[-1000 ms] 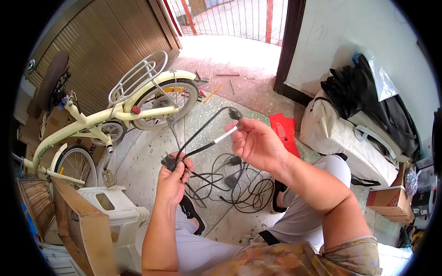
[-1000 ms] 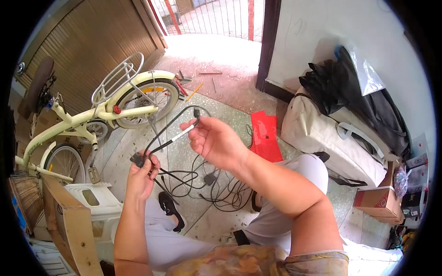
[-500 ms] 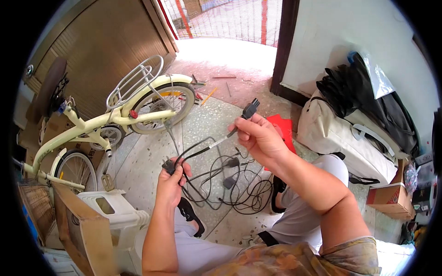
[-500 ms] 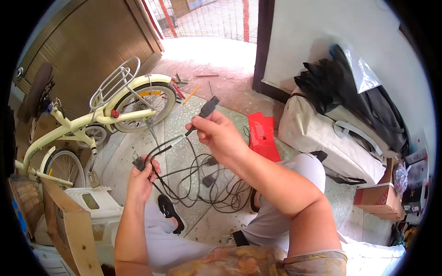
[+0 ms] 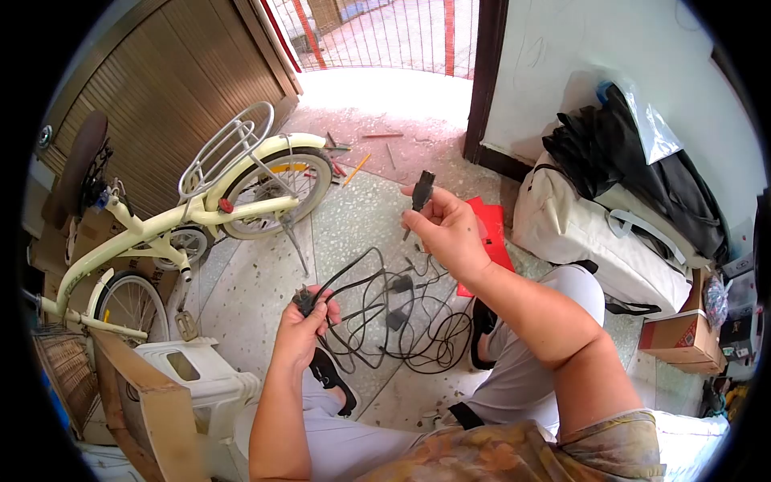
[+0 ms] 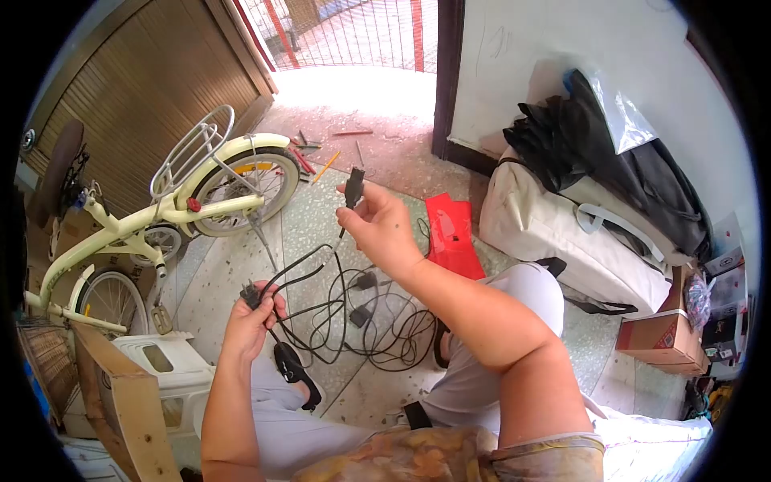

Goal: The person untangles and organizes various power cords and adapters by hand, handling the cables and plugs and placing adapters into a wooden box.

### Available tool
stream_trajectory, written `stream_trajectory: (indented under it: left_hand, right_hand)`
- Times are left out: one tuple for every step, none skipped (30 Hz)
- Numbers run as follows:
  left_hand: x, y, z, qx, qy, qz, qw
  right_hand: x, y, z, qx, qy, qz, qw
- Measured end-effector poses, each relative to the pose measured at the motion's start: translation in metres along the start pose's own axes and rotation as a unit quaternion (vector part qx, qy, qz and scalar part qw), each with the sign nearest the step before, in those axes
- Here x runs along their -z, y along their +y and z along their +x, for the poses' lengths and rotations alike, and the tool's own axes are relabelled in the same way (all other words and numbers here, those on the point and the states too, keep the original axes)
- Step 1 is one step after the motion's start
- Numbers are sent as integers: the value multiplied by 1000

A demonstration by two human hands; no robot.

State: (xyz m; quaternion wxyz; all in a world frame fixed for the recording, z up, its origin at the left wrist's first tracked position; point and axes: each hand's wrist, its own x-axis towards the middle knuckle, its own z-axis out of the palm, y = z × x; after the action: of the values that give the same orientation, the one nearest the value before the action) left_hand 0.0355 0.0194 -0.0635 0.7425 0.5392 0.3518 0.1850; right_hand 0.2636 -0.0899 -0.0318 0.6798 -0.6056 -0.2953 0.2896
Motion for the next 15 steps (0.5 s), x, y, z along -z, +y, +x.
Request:
stream_trajectory:
  left_hand:
    - [0, -1, 0, 0, -2, -1, 1000]
    - [1, -1, 0, 0, -3, -3, 1000]
    - [1, 0, 0, 0, -3, -3, 1000]
    - [1, 0, 0, 1, -2, -1, 1000]
    - [1, 0, 0, 1, -1, 0, 1000]
    - [1, 1, -1, 1, 1, -1, 1000]
    - [1, 1, -1, 0, 1, 6, 1000]
    - [0, 2, -1, -1, 1, 12, 1000]
    - [-1, 3, -2, -1, 2, 12, 1000]
    - [-4, 6, -3, 2, 15, 21, 1000]
    - [-6, 7, -3, 5, 28, 31, 999]
    - [-5, 7, -3, 5, 30, 29, 999]
    - [-4, 8, -2, 4, 25, 30, 999]
    - [-4, 8, -2, 3, 19, 31, 999]
    - [-3, 8, -2, 3, 20, 31, 999]
  right_hand:
    - [0, 2, 0, 12, 0, -10, 1000]
    - [0, 5, 1, 12, 0, -9, 1000]
    - [0, 8, 2, 36, -1, -24, 999]
    - [-1, 10, 2, 61, -3, -39, 997]
    - [-1, 11, 2, 61, -4, -39, 997]
    - [-3, 12, 2, 84, 1, -56, 995]
    - [-4, 12, 1, 107, 5, -73, 992]
    - [-4, 12, 1, 107, 3, -72, 992]
    - [-5, 12, 0, 143, 1, -95, 985]
    - [-5, 12, -1, 178, -2, -117, 977]
    - [-5, 10, -2, 178, -4, -117, 977]
    - [-5, 6, -4, 198, 0, -149, 969]
    - [-6, 2, -5, 218, 4, -181, 959]
    - [-6, 0, -6, 218, 3, -181, 959]
    - [-6, -1, -7, 239, -1, -199, 950]
